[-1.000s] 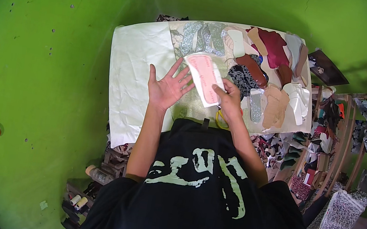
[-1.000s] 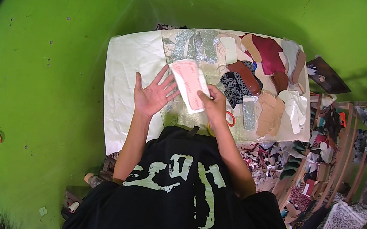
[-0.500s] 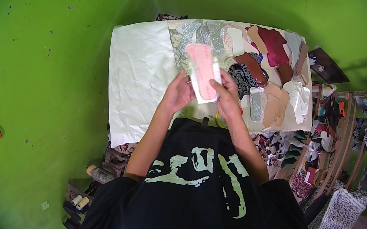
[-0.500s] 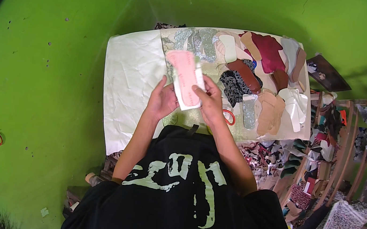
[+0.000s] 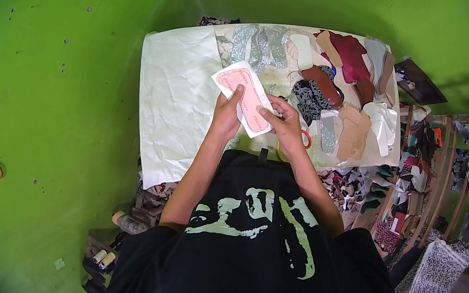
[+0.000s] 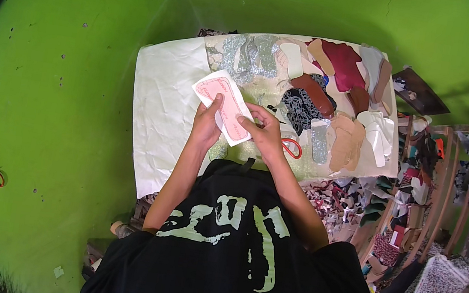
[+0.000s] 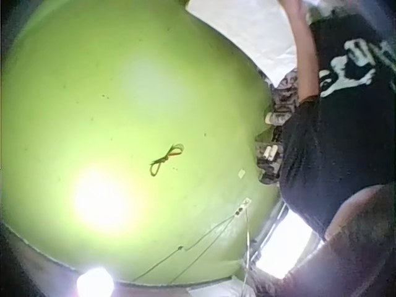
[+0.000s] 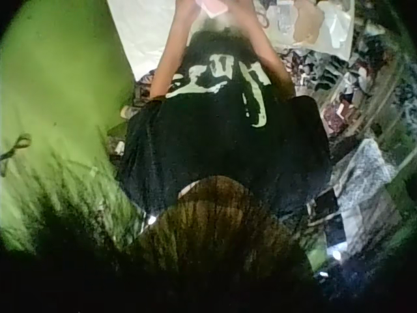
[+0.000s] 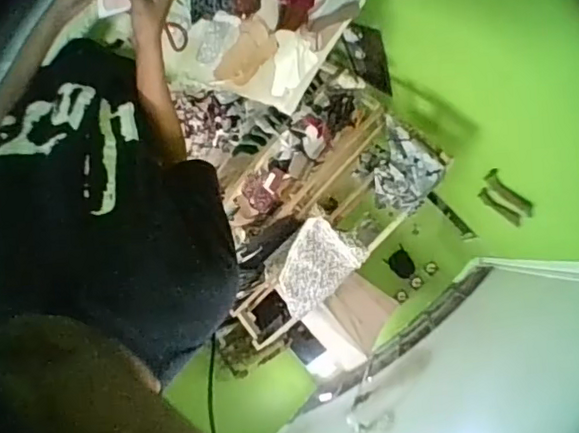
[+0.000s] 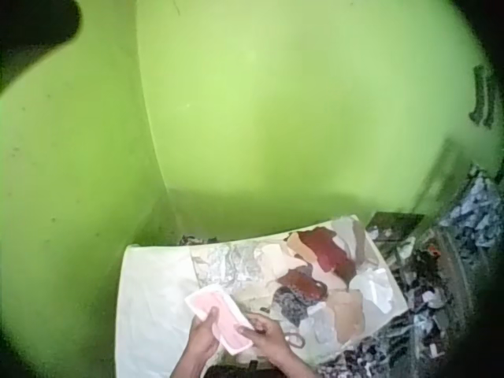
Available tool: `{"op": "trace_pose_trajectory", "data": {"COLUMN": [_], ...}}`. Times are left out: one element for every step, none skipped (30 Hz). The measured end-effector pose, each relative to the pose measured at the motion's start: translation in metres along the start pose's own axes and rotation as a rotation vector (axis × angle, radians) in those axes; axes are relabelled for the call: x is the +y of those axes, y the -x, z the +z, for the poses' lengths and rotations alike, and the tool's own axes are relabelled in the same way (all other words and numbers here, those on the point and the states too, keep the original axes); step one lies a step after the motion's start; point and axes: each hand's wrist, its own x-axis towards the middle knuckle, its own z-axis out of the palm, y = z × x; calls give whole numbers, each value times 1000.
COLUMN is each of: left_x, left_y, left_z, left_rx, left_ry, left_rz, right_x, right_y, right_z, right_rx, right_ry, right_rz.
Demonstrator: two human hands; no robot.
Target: Cutting out a shoe insole component from a sheet of material using a template and scissors.
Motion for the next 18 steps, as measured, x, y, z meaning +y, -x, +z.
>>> {"op": "trace_pose_trajectory", "data": {"left_x": [1, 1, 1, 3, 3, 2, 1, 0, 0, 1, 2, 2, 3, 5, 8, 10, 12, 14], "left_y": [-1, -1, 2, 5, 6, 4, 5, 6, 7, 6, 5, 6, 6, 6, 6, 7, 7, 5], "left_z": [2, 4, 5, 8, 9, 9, 6, 3, 0, -2, -4, -6, -5, -2, 0, 1, 1, 3], "left_rx": [4, 7, 6, 12, 18, 15, -29, -73, -72, -79, -86, -87, -57, -27, -13, -15, -6, -3], "left_ry": [10, 19, 19, 49, 79, 77, -53, -183, -184, -267, -349, -349, -381, -412, -395, -397, -361, -325], "left_rz": [-6, -12, -15, -27, -40, -42, -13, 15, 13, 31, 50, 50, 111, 174, 199, 205, 217, 227], "right_x": [-2, 2, 7, 8, 9, 10, 10, 9, 7, 5, 2, -1, -4, 3, 21, 39, 56, 75], "right_y": [0, 0, -1, -2, -3, -5, -5, -5, -6, -6, -4, -1, 0, -2, -6, -11, -13, -13], "right_z": [-1, -4, -8, -10, -11, -11, -10, -10, -10, -11, -11, -12, -15, -25, -42, -59, -77, -99], "right_rx": [22, 26, 29, 31, 35, 62, 86, 87, 82, 79, 80, 115, 154, 157, 212, 261, 258, 169], "right_ry": [16, 15, 34, 53, 52, 15, -22, -23, -2, 19, 19, -24, -66, -66, 74, 214, 214, 661], "right_rz": [-1, 0, -31, -64, -65, -88, -106, -104, -112, -121, -121, -35, 48, 41, 49, 58, 51, 119]}}
